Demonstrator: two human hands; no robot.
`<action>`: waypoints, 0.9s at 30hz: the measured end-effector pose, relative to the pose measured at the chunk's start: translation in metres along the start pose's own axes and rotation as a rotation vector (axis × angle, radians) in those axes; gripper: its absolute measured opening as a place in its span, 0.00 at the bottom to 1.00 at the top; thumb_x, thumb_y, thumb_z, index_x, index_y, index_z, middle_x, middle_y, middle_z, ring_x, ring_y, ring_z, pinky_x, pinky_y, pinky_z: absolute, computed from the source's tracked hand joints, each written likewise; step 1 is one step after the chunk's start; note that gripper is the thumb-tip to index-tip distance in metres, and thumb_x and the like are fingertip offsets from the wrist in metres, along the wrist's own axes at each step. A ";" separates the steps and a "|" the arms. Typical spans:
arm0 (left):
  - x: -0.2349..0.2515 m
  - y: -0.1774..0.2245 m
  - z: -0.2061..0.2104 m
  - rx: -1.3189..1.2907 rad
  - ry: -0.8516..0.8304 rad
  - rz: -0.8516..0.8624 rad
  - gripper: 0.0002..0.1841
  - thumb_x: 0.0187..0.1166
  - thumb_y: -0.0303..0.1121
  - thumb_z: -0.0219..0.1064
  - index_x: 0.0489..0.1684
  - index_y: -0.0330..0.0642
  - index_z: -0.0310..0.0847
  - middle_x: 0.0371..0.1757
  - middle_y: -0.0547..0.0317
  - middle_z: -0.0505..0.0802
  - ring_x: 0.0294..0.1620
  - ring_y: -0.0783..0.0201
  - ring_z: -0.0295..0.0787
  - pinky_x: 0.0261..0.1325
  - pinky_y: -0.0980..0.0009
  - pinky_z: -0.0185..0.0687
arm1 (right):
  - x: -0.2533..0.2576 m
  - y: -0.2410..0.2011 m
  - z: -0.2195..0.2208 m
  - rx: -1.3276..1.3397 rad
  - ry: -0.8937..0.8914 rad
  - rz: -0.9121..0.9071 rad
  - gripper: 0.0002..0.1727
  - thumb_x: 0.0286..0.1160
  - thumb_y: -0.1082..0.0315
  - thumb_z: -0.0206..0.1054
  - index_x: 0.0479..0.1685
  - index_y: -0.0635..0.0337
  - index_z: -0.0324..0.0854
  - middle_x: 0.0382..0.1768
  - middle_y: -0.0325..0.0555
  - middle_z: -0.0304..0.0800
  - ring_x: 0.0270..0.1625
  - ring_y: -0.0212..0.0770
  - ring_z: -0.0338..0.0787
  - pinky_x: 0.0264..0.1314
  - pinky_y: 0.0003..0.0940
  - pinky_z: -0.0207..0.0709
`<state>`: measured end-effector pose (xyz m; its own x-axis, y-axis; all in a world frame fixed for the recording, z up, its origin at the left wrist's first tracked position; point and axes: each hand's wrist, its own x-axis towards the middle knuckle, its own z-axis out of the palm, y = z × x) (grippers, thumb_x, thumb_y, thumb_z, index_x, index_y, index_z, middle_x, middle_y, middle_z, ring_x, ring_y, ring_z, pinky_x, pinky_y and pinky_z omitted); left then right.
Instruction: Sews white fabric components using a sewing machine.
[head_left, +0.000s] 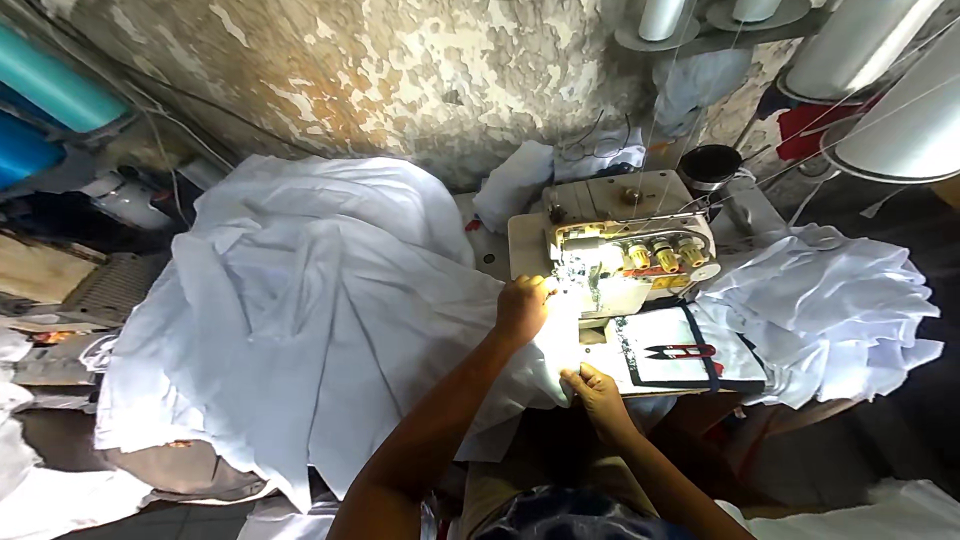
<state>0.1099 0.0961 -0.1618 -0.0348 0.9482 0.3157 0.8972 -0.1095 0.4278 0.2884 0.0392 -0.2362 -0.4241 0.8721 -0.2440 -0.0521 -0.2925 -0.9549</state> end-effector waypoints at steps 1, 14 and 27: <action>-0.001 0.000 0.001 0.008 0.013 0.000 0.05 0.74 0.25 0.70 0.37 0.35 0.92 0.35 0.44 0.94 0.43 0.42 0.92 0.47 0.46 0.82 | 0.000 0.000 -0.001 0.004 0.001 0.001 0.09 0.83 0.74 0.63 0.32 0.65 0.83 0.23 0.35 0.87 0.27 0.23 0.86 0.36 0.19 0.81; 0.000 0.011 -0.001 0.052 -0.005 -0.083 0.07 0.74 0.20 0.66 0.38 0.35 0.92 0.36 0.44 0.95 0.44 0.42 0.92 0.48 0.46 0.81 | 0.000 0.001 -0.003 0.034 0.002 0.021 0.09 0.83 0.74 0.63 0.33 0.65 0.83 0.24 0.38 0.89 0.28 0.25 0.88 0.37 0.22 0.84; -0.022 0.037 0.008 0.355 0.037 0.170 0.04 0.70 0.19 0.69 0.35 0.32 0.91 0.41 0.44 0.92 0.47 0.45 0.90 0.45 0.52 0.82 | 0.004 -0.001 -0.008 -0.006 -0.032 0.037 0.09 0.85 0.71 0.63 0.39 0.66 0.85 0.30 0.40 0.92 0.33 0.29 0.92 0.40 0.27 0.88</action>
<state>0.1473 0.0736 -0.1601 0.1173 0.9133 0.3901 0.9878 -0.1480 0.0493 0.2938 0.0463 -0.2379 -0.4540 0.8478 -0.2742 -0.0301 -0.3222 -0.9462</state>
